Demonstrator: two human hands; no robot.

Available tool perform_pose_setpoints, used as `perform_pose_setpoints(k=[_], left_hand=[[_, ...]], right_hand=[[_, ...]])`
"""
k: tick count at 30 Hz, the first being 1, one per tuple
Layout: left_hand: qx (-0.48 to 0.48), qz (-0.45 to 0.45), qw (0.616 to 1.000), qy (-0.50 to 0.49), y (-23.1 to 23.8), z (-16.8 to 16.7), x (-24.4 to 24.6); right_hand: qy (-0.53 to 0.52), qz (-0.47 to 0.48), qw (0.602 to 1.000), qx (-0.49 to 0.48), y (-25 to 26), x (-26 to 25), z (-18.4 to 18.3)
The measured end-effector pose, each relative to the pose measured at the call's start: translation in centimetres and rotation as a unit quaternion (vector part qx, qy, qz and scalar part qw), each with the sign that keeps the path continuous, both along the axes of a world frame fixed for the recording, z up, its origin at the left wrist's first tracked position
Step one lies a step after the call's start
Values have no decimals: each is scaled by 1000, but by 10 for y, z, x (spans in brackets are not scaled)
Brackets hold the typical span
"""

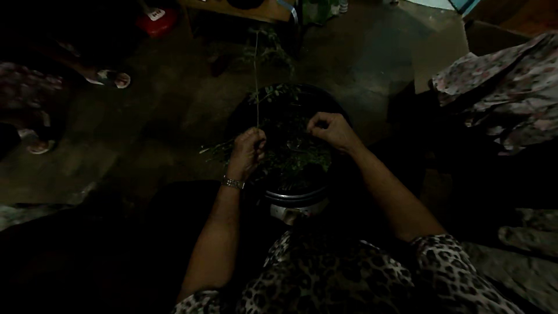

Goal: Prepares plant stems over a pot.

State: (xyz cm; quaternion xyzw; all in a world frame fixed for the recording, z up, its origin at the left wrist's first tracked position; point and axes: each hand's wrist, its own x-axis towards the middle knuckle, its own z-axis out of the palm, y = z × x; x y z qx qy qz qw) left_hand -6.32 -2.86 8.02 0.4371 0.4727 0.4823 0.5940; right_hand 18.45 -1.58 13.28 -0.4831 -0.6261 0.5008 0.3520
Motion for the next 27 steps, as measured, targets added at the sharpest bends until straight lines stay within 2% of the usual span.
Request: perform_pose_setpoints(k=[4,16,21,27], left_hand=[[-16,-30,999,3,-13,1,21],[7,-65,995,75,-18,7,29],[4,-118,988,99,-17,11,28],[56,-163,972,157,-14,10,26]], right_hand=[[86,44,994,-52,-4,-4,-8],[15,91,996,17,-4,-19,-25],[-1,95,995,-22,-4,-23,-21],[-9,102,993,-50,-4,-22,-16]])
